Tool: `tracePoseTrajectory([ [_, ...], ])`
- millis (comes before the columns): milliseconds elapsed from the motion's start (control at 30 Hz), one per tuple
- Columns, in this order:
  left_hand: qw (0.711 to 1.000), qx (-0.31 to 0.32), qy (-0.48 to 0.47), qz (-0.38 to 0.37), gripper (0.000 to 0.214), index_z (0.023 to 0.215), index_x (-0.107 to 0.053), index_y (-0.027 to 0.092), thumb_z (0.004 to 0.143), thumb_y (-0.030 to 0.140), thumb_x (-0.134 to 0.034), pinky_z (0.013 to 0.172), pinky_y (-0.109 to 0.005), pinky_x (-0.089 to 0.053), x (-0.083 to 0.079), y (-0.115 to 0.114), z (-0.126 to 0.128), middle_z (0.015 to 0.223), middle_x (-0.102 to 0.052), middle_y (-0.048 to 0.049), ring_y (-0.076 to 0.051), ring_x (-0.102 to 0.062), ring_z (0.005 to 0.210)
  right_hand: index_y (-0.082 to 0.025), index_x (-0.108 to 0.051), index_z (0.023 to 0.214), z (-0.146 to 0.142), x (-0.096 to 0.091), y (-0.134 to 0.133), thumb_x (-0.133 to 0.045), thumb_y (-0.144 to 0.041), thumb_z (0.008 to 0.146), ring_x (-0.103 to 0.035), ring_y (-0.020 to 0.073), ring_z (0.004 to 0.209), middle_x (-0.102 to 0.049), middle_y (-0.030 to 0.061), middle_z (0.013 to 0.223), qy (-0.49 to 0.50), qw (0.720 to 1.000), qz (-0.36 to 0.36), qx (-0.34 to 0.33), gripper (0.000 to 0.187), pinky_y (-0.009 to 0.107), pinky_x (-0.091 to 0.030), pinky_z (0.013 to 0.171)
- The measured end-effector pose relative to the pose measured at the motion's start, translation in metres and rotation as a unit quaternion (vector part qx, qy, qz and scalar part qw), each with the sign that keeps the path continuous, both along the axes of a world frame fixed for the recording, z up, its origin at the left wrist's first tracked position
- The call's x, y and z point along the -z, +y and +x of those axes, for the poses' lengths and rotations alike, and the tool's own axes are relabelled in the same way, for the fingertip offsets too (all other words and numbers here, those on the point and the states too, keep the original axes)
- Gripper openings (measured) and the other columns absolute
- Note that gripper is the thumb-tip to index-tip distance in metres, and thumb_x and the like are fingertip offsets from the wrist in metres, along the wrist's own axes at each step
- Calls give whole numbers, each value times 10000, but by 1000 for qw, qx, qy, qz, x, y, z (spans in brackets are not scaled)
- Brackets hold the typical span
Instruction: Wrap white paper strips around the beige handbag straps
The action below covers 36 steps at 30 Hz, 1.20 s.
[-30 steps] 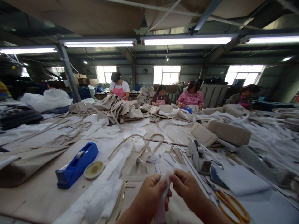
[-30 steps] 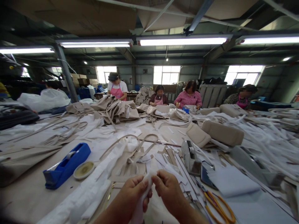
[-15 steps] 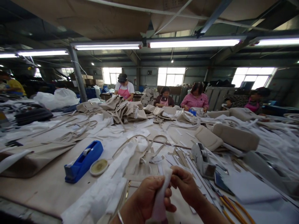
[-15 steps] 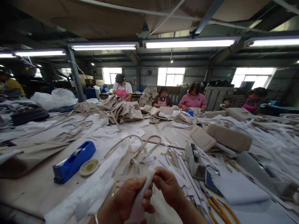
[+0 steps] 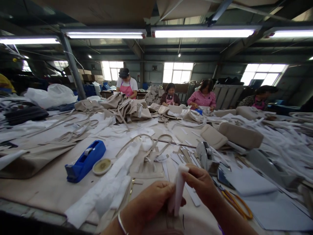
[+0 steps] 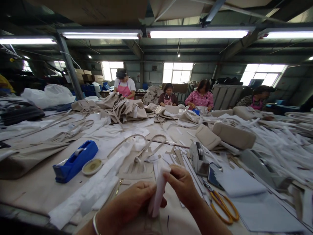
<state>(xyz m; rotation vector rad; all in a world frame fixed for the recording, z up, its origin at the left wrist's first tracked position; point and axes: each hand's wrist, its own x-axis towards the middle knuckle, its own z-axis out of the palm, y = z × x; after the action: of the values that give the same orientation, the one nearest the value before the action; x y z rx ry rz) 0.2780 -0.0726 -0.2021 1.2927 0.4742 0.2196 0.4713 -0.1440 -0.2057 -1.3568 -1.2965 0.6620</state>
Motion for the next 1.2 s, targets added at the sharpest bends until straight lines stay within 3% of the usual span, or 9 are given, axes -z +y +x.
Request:
tracePoseTrajectory([
  [133, 997, 41, 46, 52, 386, 876, -748, 114, 841, 467, -595, 638, -244, -410, -7, -2, -8, 777, -699, -50, -137, -545, 637, -190, -495, 626, -2, 14, -3, -596, -444, 928, -381, 111, 580, -400, -44, 621, 40, 999, -7, -1, 407, 259, -308, 538],
  [300, 988, 0, 102, 118, 224, 766, -710, 119, 764, 308, -588, 507, -233, -280, -4, -8, -5, 607, -526, 35, -94, -366, 528, -183, -515, 617, -3, 25, -4, -609, -474, 916, -395, 111, 573, -430, -40, 592, 83, 996, -12, 21, 428, 257, -309, 545],
  [433, 990, -19, 76, 115, 224, 761, -703, 116, 770, 271, -542, 501, -231, -257, -5, -12, -3, 616, -491, 37, -90, -360, 544, -154, -681, 845, -5, 34, -11, -676, -638, 793, -404, 120, 586, -505, -22, 635, 159, 976, -61, -135, 487, 258, -313, 543],
  [500, 990, -21, 68, 118, 243, 777, -719, 116, 776, 271, -532, 529, -227, -295, -4, -12, -2, 633, -526, 25, -99, -403, 573, -145, -719, 892, -12, 37, -14, -715, -616, 766, -457, 134, 621, -564, 0, 682, 162, 968, -79, -172, 487, 268, -364, 584],
  [667, 984, -58, 60, 156, 249, 745, -710, 109, 789, 285, -539, 572, -238, -358, 3, -14, 4, 658, -568, 1, -125, -466, 626, -157, -728, 842, -31, 43, -16, -750, -423, 798, -594, 198, 782, -674, 40, 798, 136, 986, -73, -68, 271, 303, -467, 720],
  [800, 979, -59, 71, 184, 244, 718, -669, 112, 809, 280, -517, 554, -246, -346, -1, -15, 0, 669, -588, -18, -134, -477, 627, -155, -679, 777, -36, 48, -14, -716, -396, 821, -563, 161, 656, -620, 10, 701, 101, 992, -71, -15, 248, 273, -457, 611],
  [1000, 992, 4, 25, 122, 212, 815, -700, 105, 789, 246, -544, 585, -244, -331, -12, -14, -10, 702, -581, -11, -120, -459, 634, -166, -607, 722, -39, 50, -14, -655, -394, 841, -523, 146, 581, -571, -5, 642, 63, 996, -60, 37, 262, 261, -422, 541],
  [1100, 974, -50, 100, 199, 322, 702, -655, 127, 859, 370, -512, 580, -266, -332, -2, -16, -5, 651, -585, -21, -142, -487, 625, -155, -622, 733, -43, 46, -14, -664, -424, 832, -514, 143, 629, -575, -1, 669, 63, 995, -66, 34, 289, 259, -424, 586],
  [1200, 947, -72, 133, 284, 331, 660, -591, 167, 881, 373, -454, 639, -287, -369, 11, -16, 0, 684, -652, -49, -185, -572, 697, -147, -636, 751, -33, 43, -11, -639, -534, 835, -461, 118, 565, -534, -20, 616, 91, 990, -98, -41, 395, 243, -377, 528],
])
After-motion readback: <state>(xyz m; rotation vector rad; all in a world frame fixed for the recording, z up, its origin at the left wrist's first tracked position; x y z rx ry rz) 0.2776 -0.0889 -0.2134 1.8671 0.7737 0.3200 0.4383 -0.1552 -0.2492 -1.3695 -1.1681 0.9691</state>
